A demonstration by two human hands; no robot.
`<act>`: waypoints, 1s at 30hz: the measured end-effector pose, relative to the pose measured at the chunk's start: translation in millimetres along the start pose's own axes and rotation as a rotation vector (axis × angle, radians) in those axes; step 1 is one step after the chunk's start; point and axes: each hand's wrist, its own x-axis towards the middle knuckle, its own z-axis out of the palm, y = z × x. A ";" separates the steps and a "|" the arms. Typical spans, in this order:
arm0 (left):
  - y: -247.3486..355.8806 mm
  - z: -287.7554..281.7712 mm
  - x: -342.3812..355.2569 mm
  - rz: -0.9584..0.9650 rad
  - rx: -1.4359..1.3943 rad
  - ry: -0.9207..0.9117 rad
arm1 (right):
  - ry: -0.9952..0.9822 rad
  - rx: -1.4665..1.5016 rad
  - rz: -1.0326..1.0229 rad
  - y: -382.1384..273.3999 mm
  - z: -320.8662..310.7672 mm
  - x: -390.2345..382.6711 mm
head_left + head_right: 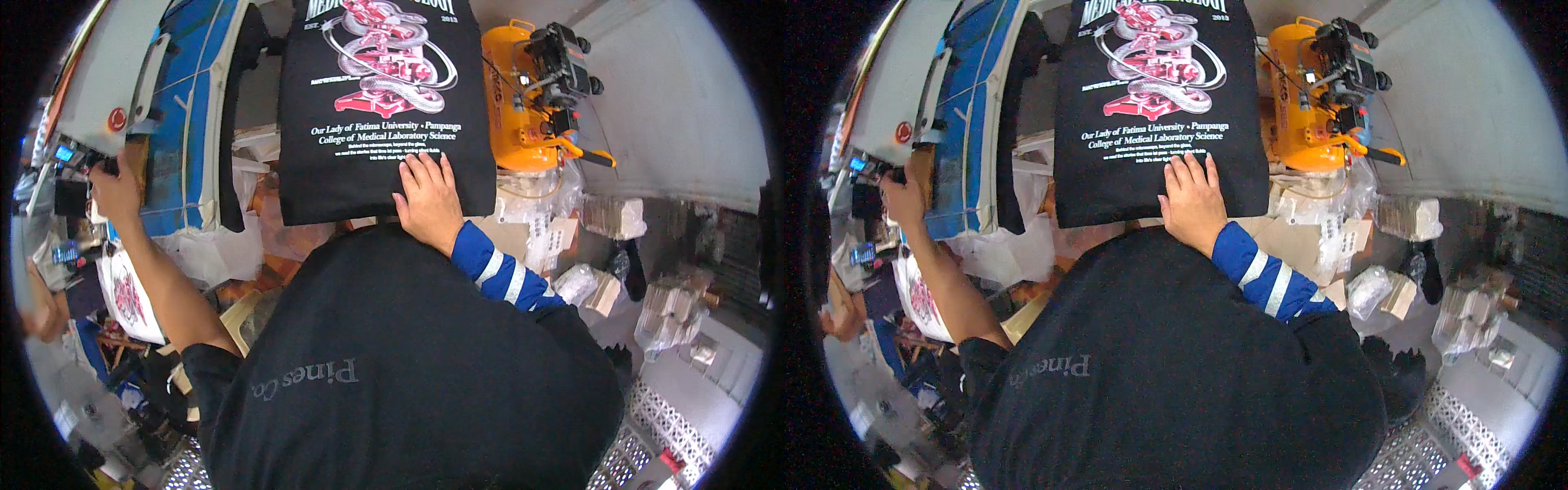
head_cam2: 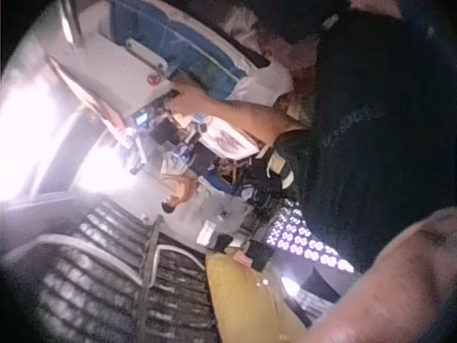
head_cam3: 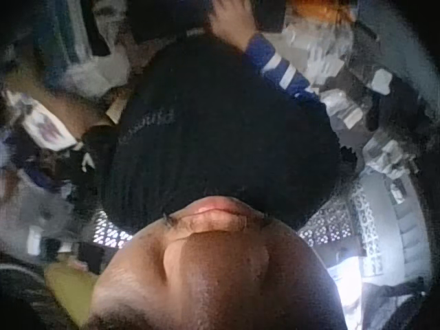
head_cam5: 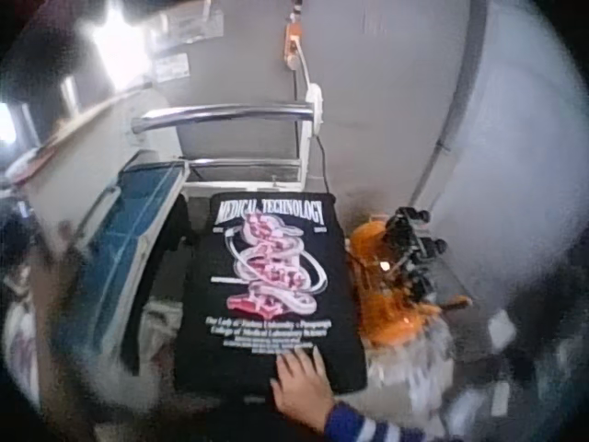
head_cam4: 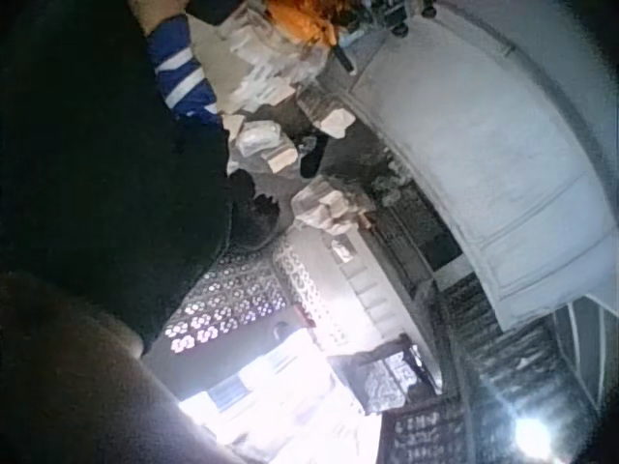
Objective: The person places black t-shirts on a heat press, aligns a printed transfer sheet on the chest, closes the press, and then removes the finished shirt. The process is repeated for multiple shirts.
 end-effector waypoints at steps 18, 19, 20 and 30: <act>137.0 -129.4 -107.8 0.512 -0.711 -0.107 | 0.345 0.286 -0.182 -102.9 -100.9 138.4; 126.9 -128.1 -109.5 0.633 -0.828 -0.124 | 0.380 0.283 -0.174 -127.7 -102.2 149.0; 109.6 -123.8 -109.9 0.766 -0.940 -0.137 | 0.402 0.273 -0.159 -153.1 -100.7 159.0; -274.5 49.0 -95.5 0.102 -0.815 -0.515 | 1.119 0.057 0.366 -218.7 -56.2 225.6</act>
